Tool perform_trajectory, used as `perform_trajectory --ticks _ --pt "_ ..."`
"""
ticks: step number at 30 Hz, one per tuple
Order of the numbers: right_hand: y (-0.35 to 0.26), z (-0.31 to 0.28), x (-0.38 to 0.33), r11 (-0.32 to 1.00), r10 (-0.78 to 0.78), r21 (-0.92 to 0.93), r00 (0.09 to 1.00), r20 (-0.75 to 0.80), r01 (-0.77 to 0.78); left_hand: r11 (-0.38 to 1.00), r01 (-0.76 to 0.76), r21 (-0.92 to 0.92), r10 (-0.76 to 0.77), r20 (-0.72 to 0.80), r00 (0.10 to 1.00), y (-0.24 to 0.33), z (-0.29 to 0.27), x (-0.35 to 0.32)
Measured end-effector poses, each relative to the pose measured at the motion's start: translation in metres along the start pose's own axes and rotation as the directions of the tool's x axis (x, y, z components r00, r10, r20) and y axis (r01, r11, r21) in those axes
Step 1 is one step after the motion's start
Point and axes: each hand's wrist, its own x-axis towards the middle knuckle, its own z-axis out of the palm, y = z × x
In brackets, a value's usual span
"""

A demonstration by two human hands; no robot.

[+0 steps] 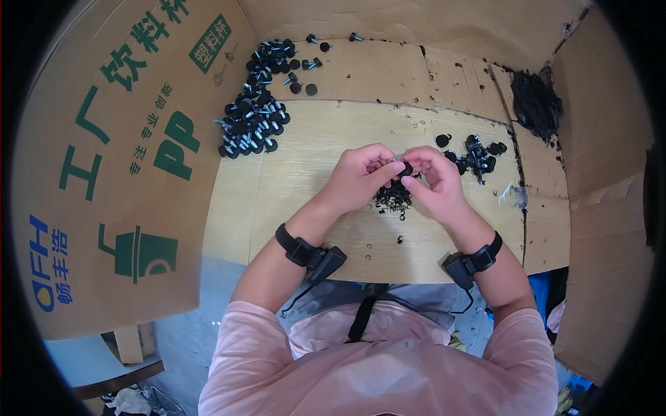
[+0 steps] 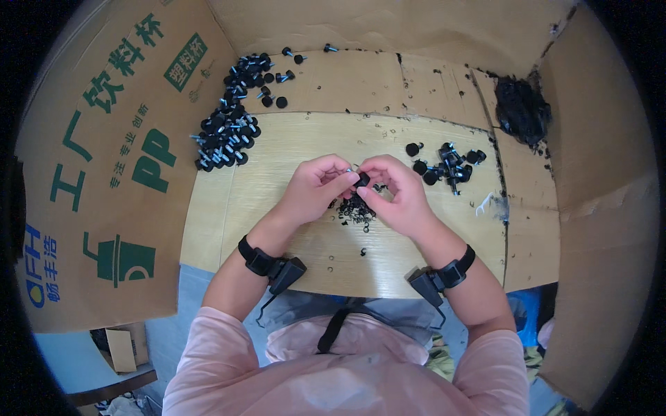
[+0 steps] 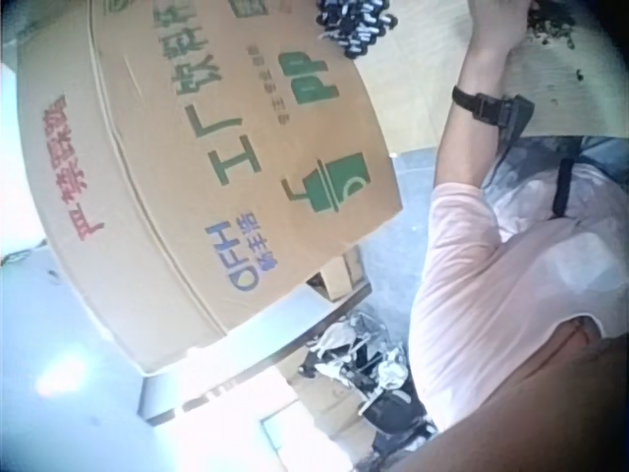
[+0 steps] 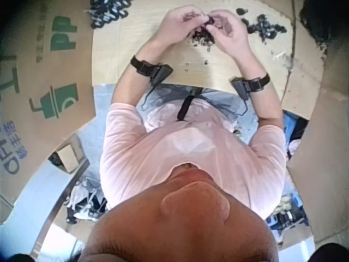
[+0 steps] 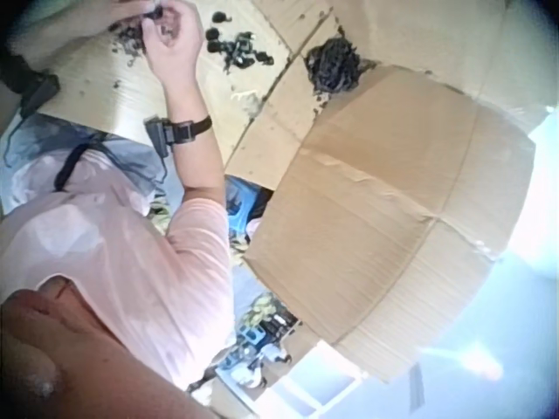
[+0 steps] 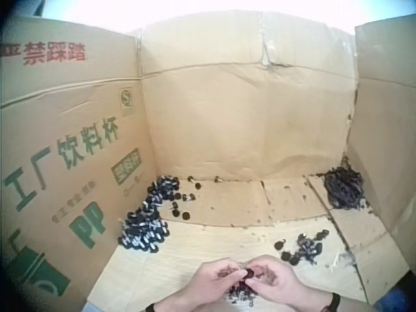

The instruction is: Assembling small black plastic components by inserting metal pins and adding small black rubber rings.

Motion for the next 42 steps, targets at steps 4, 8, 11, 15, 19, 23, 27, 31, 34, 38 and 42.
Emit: perform_trajectory --ticks 4,8,11,15,19,23,27,31,34,38,42 --pt "-0.002 -0.004 -0.002 0.971 0.136 0.198 0.991 0.0 -0.133 1.0 -0.021 0.015 0.021 -0.029 0.999 0.006 0.005 -0.002" --pt "-0.001 -0.004 -0.001 0.974 0.116 0.2 0.993 -0.034 -0.107 0.998 -0.046 0.035 0.047 -0.033 0.998 0.004 0.002 0.0" --pt "0.0 -0.006 0.002 1.0 -0.017 0.001 0.998 -0.065 0.017 0.989 -0.034 0.142 0.044 -0.067 0.997 0.004 -0.001 0.002" --pt "-0.007 -0.003 0.002 0.958 -0.167 -0.242 0.985 -0.031 0.155 0.981 -0.079 0.175 0.099 -0.109 0.989 0.007 0.001 -0.003" --pt "-0.018 0.003 -0.003 0.871 -0.29 -0.404 0.956 0.035 0.279 0.848 -0.126 0.514 0.254 -0.187 0.949 0.023 0.011 -0.027" --pt "-0.031 0.005 -0.011 0.768 -0.411 -0.459 0.894 0.18 0.446 0.733 -0.261 0.628 0.471 -0.191 0.861 0.035 0.021 -0.07" --pt "-0.035 0.0 -0.012 0.913 -0.308 -0.225 0.936 0.169 0.341 0.779 -0.146 0.61 0.368 -0.256 0.894 0.042 0.033 -0.109" --pt "-0.031 0.004 -0.007 0.975 -0.205 -0.061 0.973 0.104 0.212 0.706 -0.07 0.704 0.178 -0.081 0.981 0.04 0.033 -0.103" --pt "-0.024 0.0 -0.009 0.987 -0.142 -0.064 0.986 0.086 0.148 0.787 -0.079 0.611 0.174 -0.098 0.98 0.032 0.032 -0.071" --pt "-0.008 -0.011 -0.009 0.995 -0.032 0.097 0.999 -0.021 0.034 0.795 -0.211 0.569 0.271 -0.022 0.962 0.031 0.028 -0.041" --pt "-0.005 -0.009 -0.008 0.977 0.025 0.214 0.997 -0.07 -0.009 0.895 -0.07 0.44 0.092 -0.027 0.995 0.033 0.013 -0.018"
